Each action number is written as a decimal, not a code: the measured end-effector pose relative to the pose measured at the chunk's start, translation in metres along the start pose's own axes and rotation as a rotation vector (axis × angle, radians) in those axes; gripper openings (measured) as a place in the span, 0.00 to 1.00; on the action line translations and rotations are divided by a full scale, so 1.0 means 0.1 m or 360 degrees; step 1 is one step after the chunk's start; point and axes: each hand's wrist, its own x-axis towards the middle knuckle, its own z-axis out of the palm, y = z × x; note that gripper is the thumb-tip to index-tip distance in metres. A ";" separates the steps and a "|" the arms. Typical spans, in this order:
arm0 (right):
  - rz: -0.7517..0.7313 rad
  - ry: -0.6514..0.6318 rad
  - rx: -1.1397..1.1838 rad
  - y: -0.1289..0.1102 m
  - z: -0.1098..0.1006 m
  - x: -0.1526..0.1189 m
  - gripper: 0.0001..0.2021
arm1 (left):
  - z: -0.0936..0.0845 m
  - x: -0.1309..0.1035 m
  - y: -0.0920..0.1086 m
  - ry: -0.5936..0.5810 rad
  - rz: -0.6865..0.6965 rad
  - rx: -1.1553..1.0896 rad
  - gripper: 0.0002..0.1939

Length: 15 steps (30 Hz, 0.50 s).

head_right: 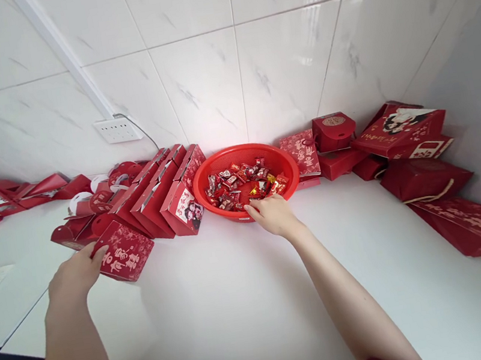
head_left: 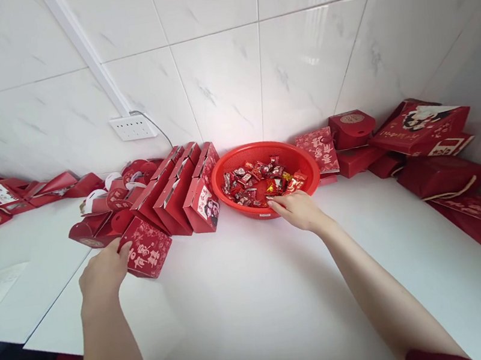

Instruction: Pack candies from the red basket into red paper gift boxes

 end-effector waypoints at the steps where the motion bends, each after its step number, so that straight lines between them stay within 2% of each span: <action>1: -0.0001 0.0003 -0.0001 0.00 0.00 0.00 0.24 | 0.00 0.01 0.01 0.0005 -0.0008 0.0003 0.31; 15: 0.0026 0.0017 -0.0048 -0.02 0.01 0.01 0.24 | 0.03 0.19 0.06 0.0077 -0.0022 0.0022 0.28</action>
